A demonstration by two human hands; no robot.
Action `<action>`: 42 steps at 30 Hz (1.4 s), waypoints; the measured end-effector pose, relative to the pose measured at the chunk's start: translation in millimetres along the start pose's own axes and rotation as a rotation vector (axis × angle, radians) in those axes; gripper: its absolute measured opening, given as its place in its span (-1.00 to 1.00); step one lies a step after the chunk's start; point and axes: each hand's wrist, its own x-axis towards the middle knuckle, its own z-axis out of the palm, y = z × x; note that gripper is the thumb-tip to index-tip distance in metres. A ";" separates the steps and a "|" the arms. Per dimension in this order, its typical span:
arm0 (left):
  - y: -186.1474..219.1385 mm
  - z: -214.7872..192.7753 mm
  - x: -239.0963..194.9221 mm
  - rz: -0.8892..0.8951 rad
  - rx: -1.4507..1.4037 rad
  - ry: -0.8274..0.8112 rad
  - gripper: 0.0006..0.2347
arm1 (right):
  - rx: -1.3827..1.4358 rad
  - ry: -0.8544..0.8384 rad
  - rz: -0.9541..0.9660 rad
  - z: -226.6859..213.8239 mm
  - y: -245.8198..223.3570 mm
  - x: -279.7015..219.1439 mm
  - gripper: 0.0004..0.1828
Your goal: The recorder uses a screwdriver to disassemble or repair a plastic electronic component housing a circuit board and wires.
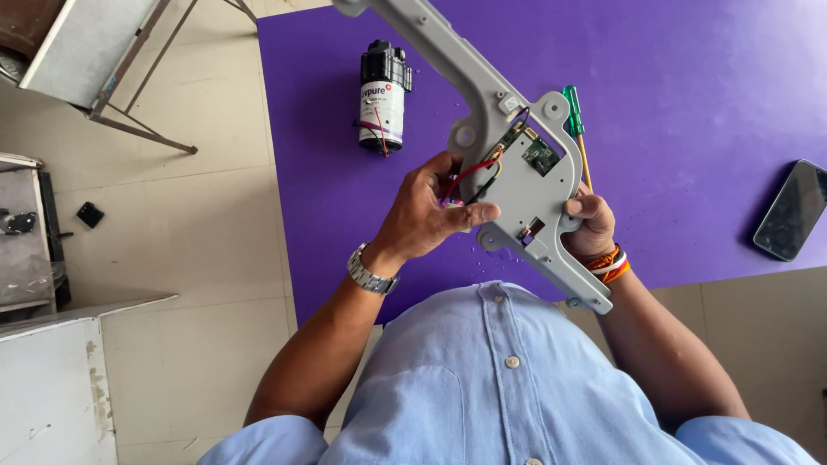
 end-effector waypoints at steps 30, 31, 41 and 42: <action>34.9 -10.7 1.6 0.176 -0.058 0.127 -0.61 | -0.746 0.033 -0.236 193.6 -31.3 -27.8 -0.55; 37.4 -10.3 1.9 0.173 -0.059 0.127 -0.61 | -0.745 0.034 -0.234 193.3 -29.7 -28.7 -0.55; 47.6 -5.4 1.5 0.172 0.027 0.143 -0.51 | -0.724 0.027 -0.197 185.8 -20.7 -34.2 -0.65; 49.8 -3.5 2.0 0.162 0.058 0.144 -0.49 | -0.728 0.026 -0.202 183.8 -20.5 -34.9 -0.67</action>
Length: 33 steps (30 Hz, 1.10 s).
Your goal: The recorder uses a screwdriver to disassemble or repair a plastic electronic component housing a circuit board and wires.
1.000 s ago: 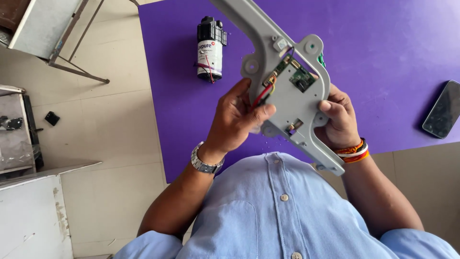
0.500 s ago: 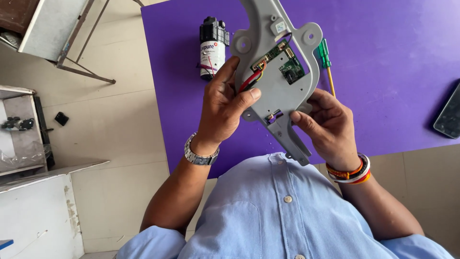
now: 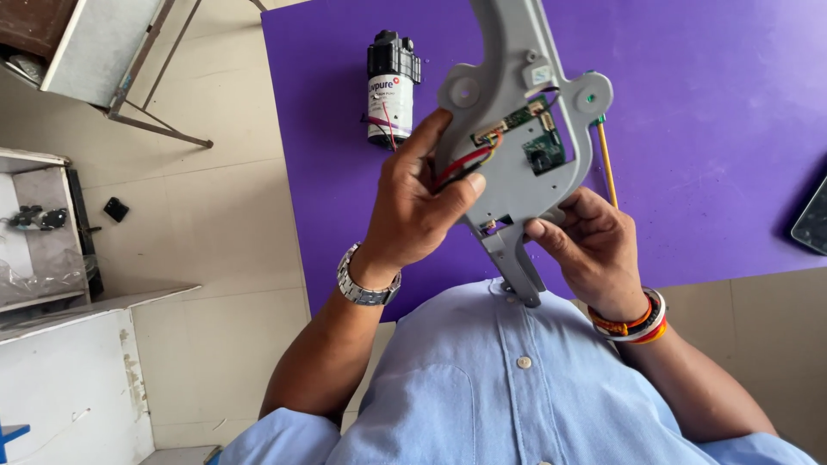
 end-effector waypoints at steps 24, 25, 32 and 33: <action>-2.5 -63.4 -30.1 -0.210 -0.005 -0.305 -0.48 | 0.483 0.043 -0.006 -23.8 35.4 5.0 -0.71; -7.1 -62.3 -31.8 -0.211 -0.006 -0.304 -0.48 | 0.483 0.044 -0.003 -25.0 37.3 4.8 -0.71; -28.2 -53.2 -41.1 -0.108 -0.186 -0.201 -0.58 | 0.507 0.054 -0.022 -33.7 47.5 -0.4 -0.76; -33.6 -52.5 -43.1 -0.096 -0.233 -0.207 -0.59 | 0.508 0.049 -0.028 -31.9 45.7 0.3 -0.71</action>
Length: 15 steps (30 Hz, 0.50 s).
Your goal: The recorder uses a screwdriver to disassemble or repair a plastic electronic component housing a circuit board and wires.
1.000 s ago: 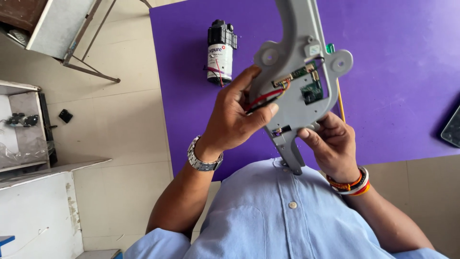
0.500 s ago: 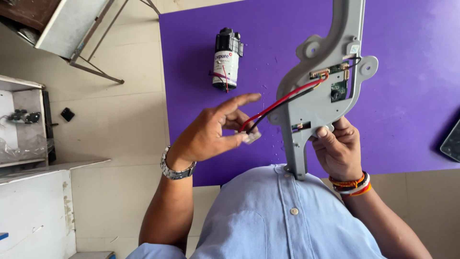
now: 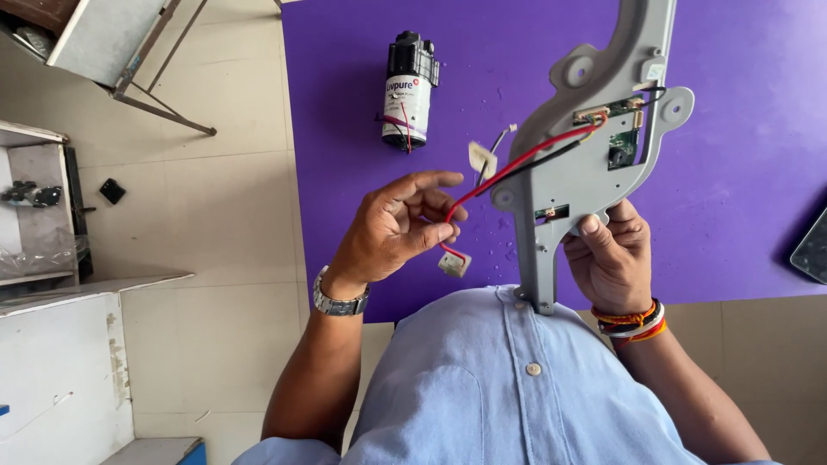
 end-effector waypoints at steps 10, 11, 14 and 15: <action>-77.0 22.9 -24.3 -0.056 -0.198 -0.063 -0.73 | -0.003 0.043 0.007 -16.2 4.8 -7.0 -0.73; -76.9 26.9 -25.8 -0.112 -0.196 -0.065 -0.73 | 0.009 0.036 0.001 -21.1 6.3 -8.1 -0.78; -81.5 37.0 -31.3 -0.211 -0.217 -0.082 -0.73 | 0.015 0.047 -0.001 -16.8 4.7 -8.0 -0.81; -82.9 38.9 -33.6 -0.255 -0.236 -0.096 -0.73 | 0.012 0.062 0.003 -11.4 4.0 -6.6 -0.80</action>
